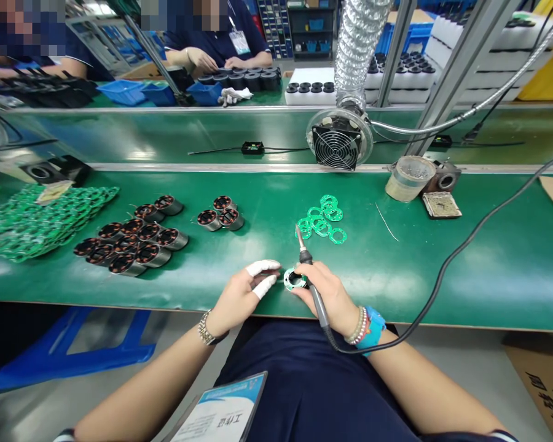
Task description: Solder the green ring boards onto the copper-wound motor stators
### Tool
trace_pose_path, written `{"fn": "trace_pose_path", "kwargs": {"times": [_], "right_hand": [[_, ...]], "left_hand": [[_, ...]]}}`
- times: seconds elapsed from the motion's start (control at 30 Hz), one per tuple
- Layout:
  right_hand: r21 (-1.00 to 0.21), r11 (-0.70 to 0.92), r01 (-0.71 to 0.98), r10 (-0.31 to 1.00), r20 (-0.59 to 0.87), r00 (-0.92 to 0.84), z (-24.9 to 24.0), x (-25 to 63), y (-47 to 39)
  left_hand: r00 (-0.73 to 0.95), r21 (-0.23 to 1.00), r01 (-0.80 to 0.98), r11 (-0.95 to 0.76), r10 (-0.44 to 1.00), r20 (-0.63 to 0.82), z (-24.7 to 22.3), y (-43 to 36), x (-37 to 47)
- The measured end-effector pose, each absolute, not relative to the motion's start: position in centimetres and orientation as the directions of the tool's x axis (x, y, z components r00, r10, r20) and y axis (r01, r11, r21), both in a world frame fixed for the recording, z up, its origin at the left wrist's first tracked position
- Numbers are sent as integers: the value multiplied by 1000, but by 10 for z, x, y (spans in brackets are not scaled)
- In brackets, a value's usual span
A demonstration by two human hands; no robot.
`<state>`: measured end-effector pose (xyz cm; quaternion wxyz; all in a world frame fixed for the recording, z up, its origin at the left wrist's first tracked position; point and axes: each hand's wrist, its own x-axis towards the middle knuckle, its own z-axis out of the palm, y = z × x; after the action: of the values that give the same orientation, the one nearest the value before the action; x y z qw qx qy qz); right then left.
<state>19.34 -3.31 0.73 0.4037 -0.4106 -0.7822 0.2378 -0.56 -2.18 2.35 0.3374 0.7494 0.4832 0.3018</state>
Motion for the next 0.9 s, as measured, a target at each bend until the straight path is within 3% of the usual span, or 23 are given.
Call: {"fn": "trace_pose_path", "kwargs": {"times": [0.17, 0.3, 0.4, 0.47, 0.53, 0.6, 0.63, 0.7, 0.8, 0.9], "right_hand": [[-748, 522, 410, 840, 367, -400, 17, 203, -30], [-701, 570, 428, 815, 417, -403, 20, 203, -32], [-670, 598, 440, 797, 443, -410, 16, 199, -32], [-662, 602, 447, 796, 448, -408, 14, 198, -31], [-654, 605, 454, 794, 448, -412, 14, 198, -31], [-650, 605, 460, 794, 448, -412, 14, 199, -31], [-651, 604, 460, 795, 446, -412, 14, 199, -31], [-655, 603, 455, 795, 444, -414, 15, 200, -31], [-662, 598, 453, 798, 436, -416, 14, 200, -31], [-661, 596, 456, 800, 437, -412, 14, 200, -31]], "left_hand": [[379, 739, 575, -351, 915, 139, 19, -28, -1], [410, 646, 612, -456, 882, 233, 19, -34, -1], [452, 627, 625, -465, 870, 196, 20, -29, 0], [450, 745, 577, -335, 891, 52, 21, -24, 3], [456, 894, 441, -81, 878, -145, 21, -20, 4], [481, 936, 337, 101, 836, -263, 21, -18, 3], [476, 933, 348, 92, 840, -260, 21, -19, 1], [455, 870, 476, -129, 883, -117, 19, -20, -4], [514, 560, 618, -552, 823, 243, 17, -22, -14], [611, 317, 616, -722, 691, 387, 18, -19, -19]]}}
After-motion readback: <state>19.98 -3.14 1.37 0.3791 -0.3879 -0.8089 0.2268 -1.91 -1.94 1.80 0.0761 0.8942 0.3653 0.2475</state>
